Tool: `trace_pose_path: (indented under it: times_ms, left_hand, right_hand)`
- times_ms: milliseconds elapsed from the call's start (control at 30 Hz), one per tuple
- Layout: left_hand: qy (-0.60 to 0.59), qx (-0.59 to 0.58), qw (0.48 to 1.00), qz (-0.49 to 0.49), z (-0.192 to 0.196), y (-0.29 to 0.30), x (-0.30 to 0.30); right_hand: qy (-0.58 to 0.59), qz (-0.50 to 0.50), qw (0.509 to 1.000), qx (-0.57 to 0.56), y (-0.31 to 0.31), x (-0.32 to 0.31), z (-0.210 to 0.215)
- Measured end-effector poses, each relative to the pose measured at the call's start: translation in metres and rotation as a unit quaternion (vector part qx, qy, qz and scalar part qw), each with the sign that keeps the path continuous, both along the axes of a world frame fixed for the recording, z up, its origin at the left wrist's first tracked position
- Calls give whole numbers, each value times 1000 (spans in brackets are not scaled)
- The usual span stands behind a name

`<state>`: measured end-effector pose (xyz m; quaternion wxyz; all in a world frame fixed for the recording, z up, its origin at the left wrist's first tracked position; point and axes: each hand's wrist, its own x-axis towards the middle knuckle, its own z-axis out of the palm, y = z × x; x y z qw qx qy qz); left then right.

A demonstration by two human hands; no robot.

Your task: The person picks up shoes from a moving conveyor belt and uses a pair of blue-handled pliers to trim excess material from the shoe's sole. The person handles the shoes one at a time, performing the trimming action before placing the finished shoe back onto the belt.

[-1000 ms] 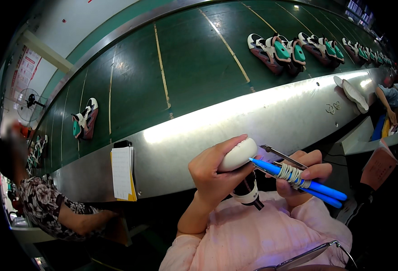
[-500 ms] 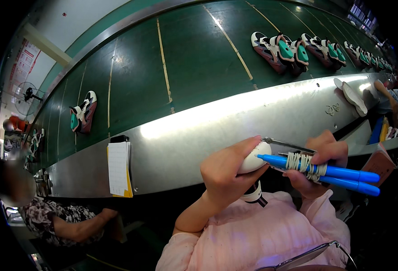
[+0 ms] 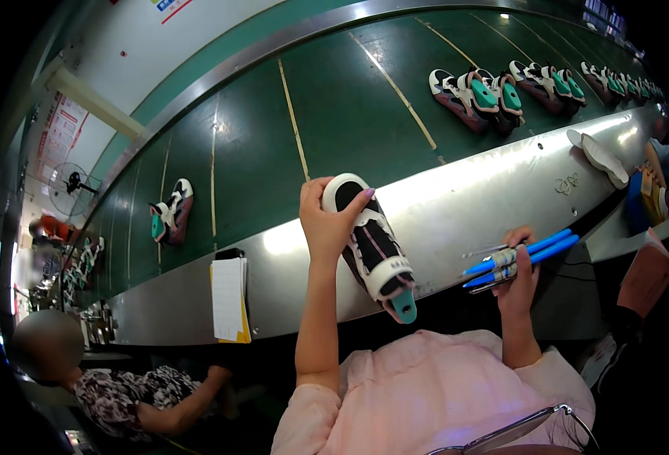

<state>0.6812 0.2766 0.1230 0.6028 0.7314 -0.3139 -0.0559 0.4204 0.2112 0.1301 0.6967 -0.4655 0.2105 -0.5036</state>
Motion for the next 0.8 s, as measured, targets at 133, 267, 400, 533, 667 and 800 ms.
trace_pose_path:
  times_ms: [133,267,400,533,667,800]
  left_hand:
    - [-72,115,990,-36,-54,-2,24]
    - [-72,169,982,-45,-83,3,11]
    - [-56,-48,997,-17,-52,31,-32]
    - [-339,-113,930,-82,-77,98,-82]
    - [-678,-53,726,-102,-119,113,-83]
    - [-662,-84,727,-161,-122,109,-72]
  right_hand:
    - [45,52,997,36,-2,5,-13]
    - [105,48,993,40,0,8,-14]
    - [125,48,991,11,-5,3,-15]
    - [123,40,991,-20,-5,2,-14]
    - [127,33,990,-46,1,-1,-6]
    - [115,41,989,-83,8,-8,8]
